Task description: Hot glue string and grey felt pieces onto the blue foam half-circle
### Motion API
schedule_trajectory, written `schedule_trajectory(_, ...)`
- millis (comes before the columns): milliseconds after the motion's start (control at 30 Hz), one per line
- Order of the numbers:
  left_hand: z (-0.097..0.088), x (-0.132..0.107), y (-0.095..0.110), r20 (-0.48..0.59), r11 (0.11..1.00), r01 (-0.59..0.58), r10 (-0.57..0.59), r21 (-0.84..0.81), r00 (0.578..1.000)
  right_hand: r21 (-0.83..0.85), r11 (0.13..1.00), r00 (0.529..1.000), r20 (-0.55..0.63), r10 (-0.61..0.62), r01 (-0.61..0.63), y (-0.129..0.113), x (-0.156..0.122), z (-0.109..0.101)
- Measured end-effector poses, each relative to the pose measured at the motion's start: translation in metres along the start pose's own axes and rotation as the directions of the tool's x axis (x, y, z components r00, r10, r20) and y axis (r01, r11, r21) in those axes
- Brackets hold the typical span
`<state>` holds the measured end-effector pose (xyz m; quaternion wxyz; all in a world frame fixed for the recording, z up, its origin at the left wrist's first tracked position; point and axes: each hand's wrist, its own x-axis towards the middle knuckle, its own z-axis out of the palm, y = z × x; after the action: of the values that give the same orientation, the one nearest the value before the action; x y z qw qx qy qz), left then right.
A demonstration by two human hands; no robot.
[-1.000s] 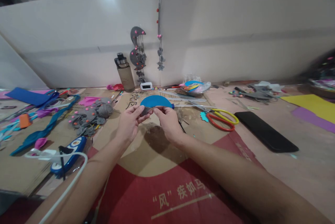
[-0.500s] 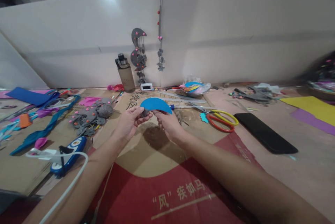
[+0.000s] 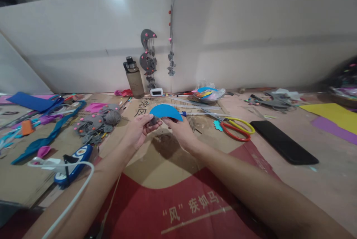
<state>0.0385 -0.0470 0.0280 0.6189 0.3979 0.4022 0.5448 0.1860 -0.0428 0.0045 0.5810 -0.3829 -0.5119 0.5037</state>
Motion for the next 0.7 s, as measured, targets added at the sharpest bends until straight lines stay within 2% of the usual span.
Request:
schedule_trajectory(133,-0.001,0.001,0.0,0.007,0.999,0.035,-0.035,0.014,0.999,0.013,0.998,0.996,0.073,-0.058,0.057,0.001,0.001,0.0)
schedule_trajectory(267,-0.001,0.001,0.0,0.025,0.997,0.067,-0.068,0.024,0.997,-0.093,0.995,0.998,0.037,-0.041,0.044,0.003,0.001,-0.001)
schedule_trajectory(400,-0.002,0.0,0.0,0.037,0.999,0.047,-0.048,0.022,0.998,-0.174,0.977,0.992,0.014,-0.122,0.123,0.005,-0.001,-0.002)
schedule_trajectory(500,-0.001,0.0,0.0,0.039,0.999,0.041,-0.041,0.007,0.998,-0.18,0.968,0.985,0.026,-0.173,0.175,0.002,-0.004,-0.001)
schedule_trajectory(700,0.001,-0.001,-0.004,0.037,0.999,0.022,-0.02,-0.042,0.999,-0.103,0.984,0.985,0.107,-0.136,0.147,-0.008,-0.008,0.001)
